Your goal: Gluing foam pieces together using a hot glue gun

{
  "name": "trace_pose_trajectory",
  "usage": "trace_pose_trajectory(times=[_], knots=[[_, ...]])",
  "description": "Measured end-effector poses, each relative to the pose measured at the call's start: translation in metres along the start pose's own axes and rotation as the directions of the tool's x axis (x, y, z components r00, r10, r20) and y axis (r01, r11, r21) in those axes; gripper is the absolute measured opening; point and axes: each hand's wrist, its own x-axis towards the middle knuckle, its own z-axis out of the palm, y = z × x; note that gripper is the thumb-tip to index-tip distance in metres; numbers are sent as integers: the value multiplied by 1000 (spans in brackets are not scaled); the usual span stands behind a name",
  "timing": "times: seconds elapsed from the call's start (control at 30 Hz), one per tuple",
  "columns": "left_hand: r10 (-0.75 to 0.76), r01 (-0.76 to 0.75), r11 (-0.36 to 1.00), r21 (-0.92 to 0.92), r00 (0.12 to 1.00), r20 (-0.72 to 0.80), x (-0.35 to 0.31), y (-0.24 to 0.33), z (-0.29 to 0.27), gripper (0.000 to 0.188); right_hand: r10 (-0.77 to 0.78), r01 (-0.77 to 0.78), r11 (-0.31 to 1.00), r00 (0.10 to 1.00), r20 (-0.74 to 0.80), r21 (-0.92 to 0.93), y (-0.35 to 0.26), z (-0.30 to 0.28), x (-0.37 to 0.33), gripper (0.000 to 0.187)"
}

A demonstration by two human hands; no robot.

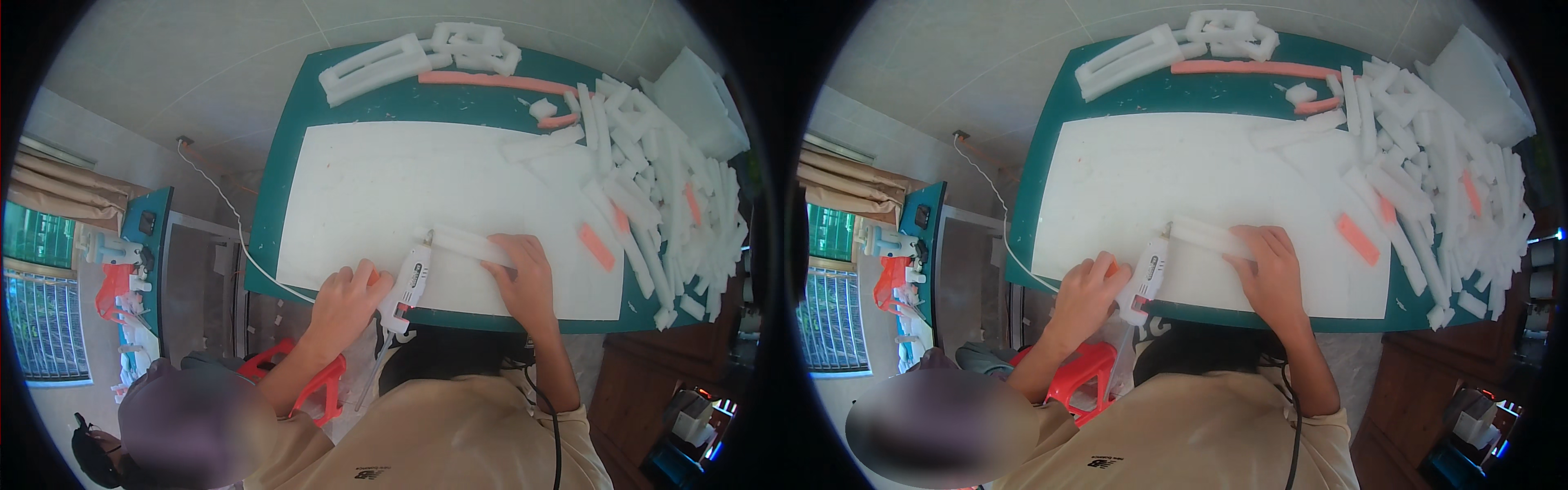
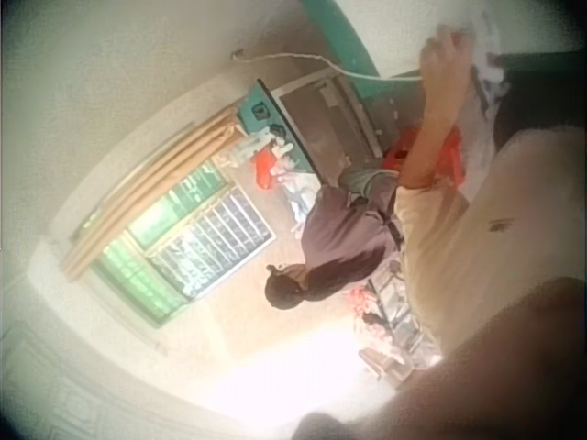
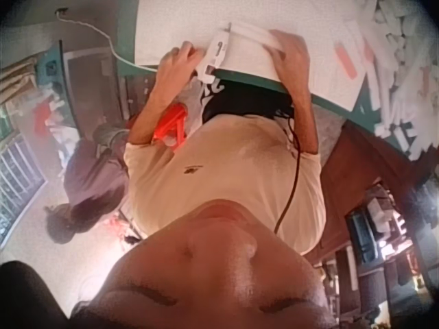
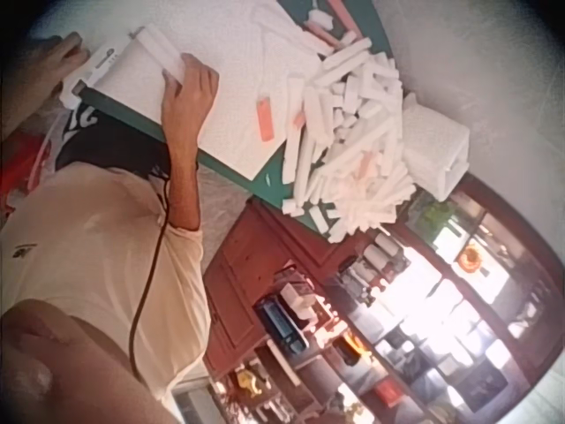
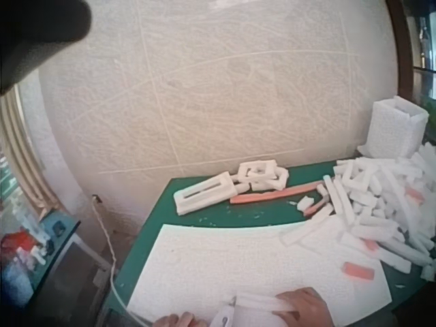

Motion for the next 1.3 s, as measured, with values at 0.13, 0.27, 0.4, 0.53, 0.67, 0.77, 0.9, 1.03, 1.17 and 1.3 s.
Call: trace_pose_trajectory(times=[0.13,0.27,0.4,0.53,0.67,0.77,0.9,1.03,1.17,1.3], knots=[[-55,60,997,-57,994,92,0,3,-5,38,1,-1,1000,1000,0,-7,1,1,0,33],[-55,59,997,-44,993,101,0,4,-5,37,-2,2,1000,1000,1,4,2,1,-1,33],[-7,7,1000,-5,1000,28,2,1,-2,20,1,-1,1000,1000,-2,1,0,0,0,33],[-8,8,1000,10,999,32,3,2,-4,19,17,-17,1000,1000,9,2,0,0,0,33],[-3,3,1000,18,1000,20,4,3,-3,17,22,-22,1000,1000,2,6,0,0,0,33],[-2,2,1000,8,1000,18,3,2,-2,16,-20,20,1000,1000,-1,6,-1,-1,1,31],[0,-1,1000,28,1000,22,2,1,-2,15,-14,14,1000,1000,1,4,-1,0,1,31],[1,-2,1000,29,999,38,3,2,-3,15,-13,13,1000,1000,1,5,0,0,1,31],[5,-5,1000,25,1000,19,4,3,-5,16,-16,16,1000,1000,6,5,-1,-1,1,31],[-3,2,1000,16,1000,25,4,4,-4,17,1,-1,1000,1000,3,-6,-3,-2,1,32]])
